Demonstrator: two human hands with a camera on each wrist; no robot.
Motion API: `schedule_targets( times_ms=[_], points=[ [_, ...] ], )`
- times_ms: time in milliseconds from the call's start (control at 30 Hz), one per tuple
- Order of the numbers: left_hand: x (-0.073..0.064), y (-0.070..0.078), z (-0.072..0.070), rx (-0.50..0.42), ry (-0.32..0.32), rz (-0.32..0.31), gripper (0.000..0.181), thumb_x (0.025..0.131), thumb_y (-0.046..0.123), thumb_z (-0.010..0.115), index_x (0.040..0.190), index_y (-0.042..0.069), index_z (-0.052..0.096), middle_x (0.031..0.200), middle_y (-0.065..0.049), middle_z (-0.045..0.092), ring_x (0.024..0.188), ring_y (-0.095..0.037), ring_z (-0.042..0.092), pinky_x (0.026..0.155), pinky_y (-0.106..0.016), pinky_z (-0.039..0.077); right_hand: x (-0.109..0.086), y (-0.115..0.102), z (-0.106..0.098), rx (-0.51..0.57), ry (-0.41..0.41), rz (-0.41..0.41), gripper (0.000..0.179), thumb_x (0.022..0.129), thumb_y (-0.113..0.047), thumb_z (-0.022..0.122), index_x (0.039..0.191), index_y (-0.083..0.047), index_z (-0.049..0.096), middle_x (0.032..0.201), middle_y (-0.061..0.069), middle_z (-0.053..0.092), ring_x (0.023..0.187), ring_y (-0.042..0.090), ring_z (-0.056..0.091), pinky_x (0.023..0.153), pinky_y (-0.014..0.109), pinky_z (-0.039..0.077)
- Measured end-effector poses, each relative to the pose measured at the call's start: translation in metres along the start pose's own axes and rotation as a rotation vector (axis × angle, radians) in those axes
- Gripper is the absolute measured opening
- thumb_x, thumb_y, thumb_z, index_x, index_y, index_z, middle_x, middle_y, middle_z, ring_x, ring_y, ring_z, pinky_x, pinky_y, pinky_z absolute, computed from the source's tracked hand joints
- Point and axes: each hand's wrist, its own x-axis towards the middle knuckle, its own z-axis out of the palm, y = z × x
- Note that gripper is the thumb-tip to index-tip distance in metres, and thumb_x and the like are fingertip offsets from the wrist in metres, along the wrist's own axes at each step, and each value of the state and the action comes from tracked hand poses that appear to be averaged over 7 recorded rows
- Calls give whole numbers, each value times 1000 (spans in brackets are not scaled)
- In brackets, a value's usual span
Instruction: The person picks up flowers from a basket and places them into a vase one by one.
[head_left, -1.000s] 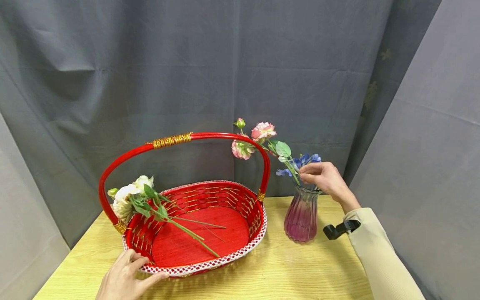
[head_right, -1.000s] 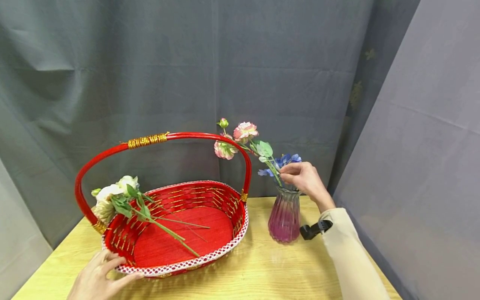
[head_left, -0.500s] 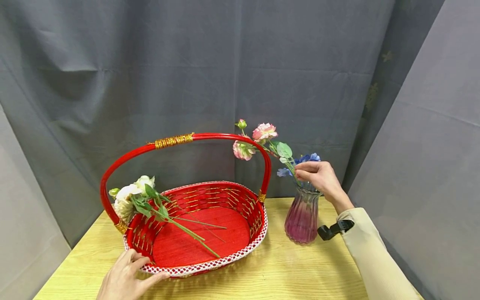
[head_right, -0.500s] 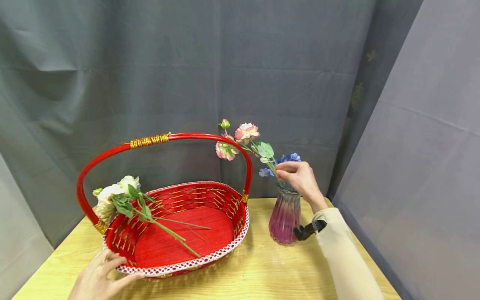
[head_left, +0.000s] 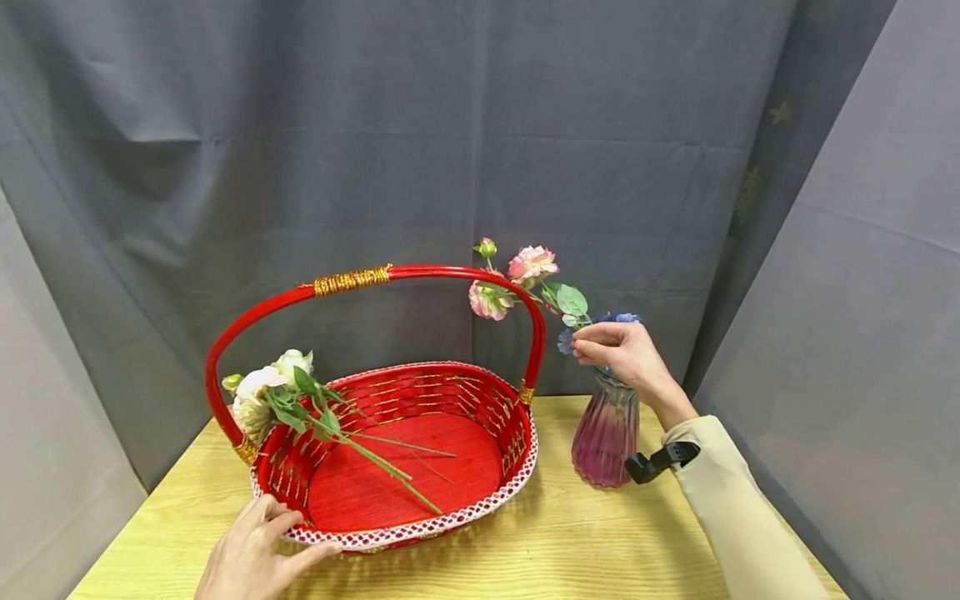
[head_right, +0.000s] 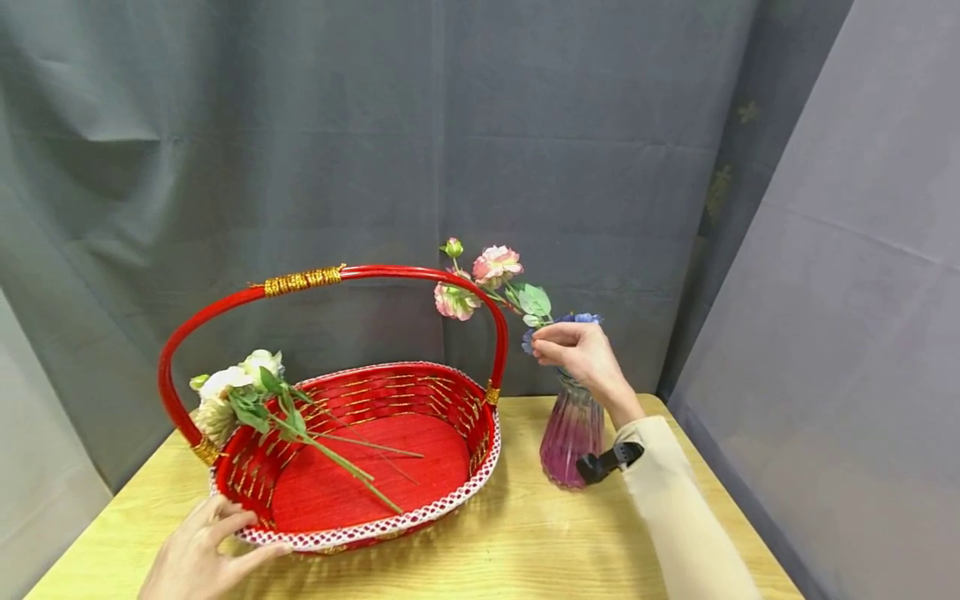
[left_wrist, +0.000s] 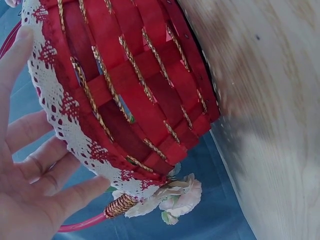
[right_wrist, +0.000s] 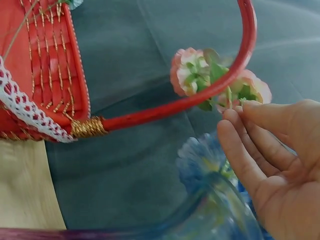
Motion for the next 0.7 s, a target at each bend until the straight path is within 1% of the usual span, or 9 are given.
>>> schedule_targets(
  times_ms=[100, 167, 233, 300, 433, 533, 600, 667, 700],
  points=[
    [0, 0, 1, 7, 10, 10, 46, 50, 60, 89, 68, 24, 67, 76, 16, 42, 67, -3, 42, 50, -24, 38, 1, 1, 8, 4, -30, 10, 33, 93, -9, 67, 116, 13, 62, 99, 9, 74, 82, 9, 72, 81, 32, 57],
    [0, -1, 2, 9, 25, 24, 46, 49, 60, 89, 67, 24, 66, 76, 15, 42, 66, -3, 41, 49, -23, 37, 1, 1, 13, 20, -45, 9, 31, 92, -8, 67, 116, 12, 63, 98, 6, 73, 83, 10, 72, 82, 35, 57],
    [0, -1, 3, 6, 39, 36, 46, 49, 59, 89, 67, 24, 66, 76, 15, 42, 65, -2, 41, 48, -23, 37, 2, 0, 19, 31, -51, 1, 29, 92, -7, 67, 114, 12, 64, 98, 7, 73, 84, 10, 72, 83, 36, 57],
    [0, -2, 3, 6, 43, 36, 46, 48, 60, 89, 66, 24, 65, 75, 16, 42, 66, -2, 41, 48, -23, 37, 3, -2, 25, 39, -55, -9, 27, 92, -6, 67, 113, 11, 64, 99, 12, 73, 84, 11, 72, 82, 36, 57],
    [-1, -2, 3, 5, 36, 30, 46, 49, 62, 88, 65, 26, 64, 75, 16, 41, 66, -3, 41, 49, -23, 37, 5, -3, 35, 49, -79, -9, 27, 93, -5, 66, 113, 12, 64, 108, 27, 69, 84, 15, 73, 81, 34, 57],
    [-1, -2, 4, 2, 37, 32, 46, 49, 62, 88, 65, 27, 63, 75, 16, 42, 66, -3, 42, 49, -23, 37, 5, -3, 44, 68, -96, -1, 27, 92, -4, 65, 114, 12, 64, 112, 33, 66, 88, 25, 73, 81, 34, 58],
    [-1, -2, 4, 0, 42, 36, 46, 49, 62, 88, 65, 26, 63, 75, 16, 42, 66, -3, 42, 49, -24, 38, 5, -2, 50, 80, -103, 1, 25, 92, -5, 66, 113, 10, 65, 110, 30, 67, 91, 31, 72, 81, 35, 58],
    [-1, -2, 4, -1, 47, 40, 46, 48, 61, 89, 65, 26, 64, 75, 16, 42, 66, -3, 42, 49, -24, 38, 5, -1, 57, 85, -114, -7, 24, 92, -5, 66, 112, 9, 66, 107, 26, 70, 93, 33, 71, 81, 37, 58],
    [-1, -2, 4, 0, 47, 38, 45, 49, 61, 88, 65, 26, 64, 75, 16, 42, 66, -3, 41, 49, -24, 37, 5, 0, 60, 83, -122, -11, 24, 92, -5, 66, 112, 9, 66, 106, 24, 71, 93, 32, 72, 82, 39, 57]
  ],
)
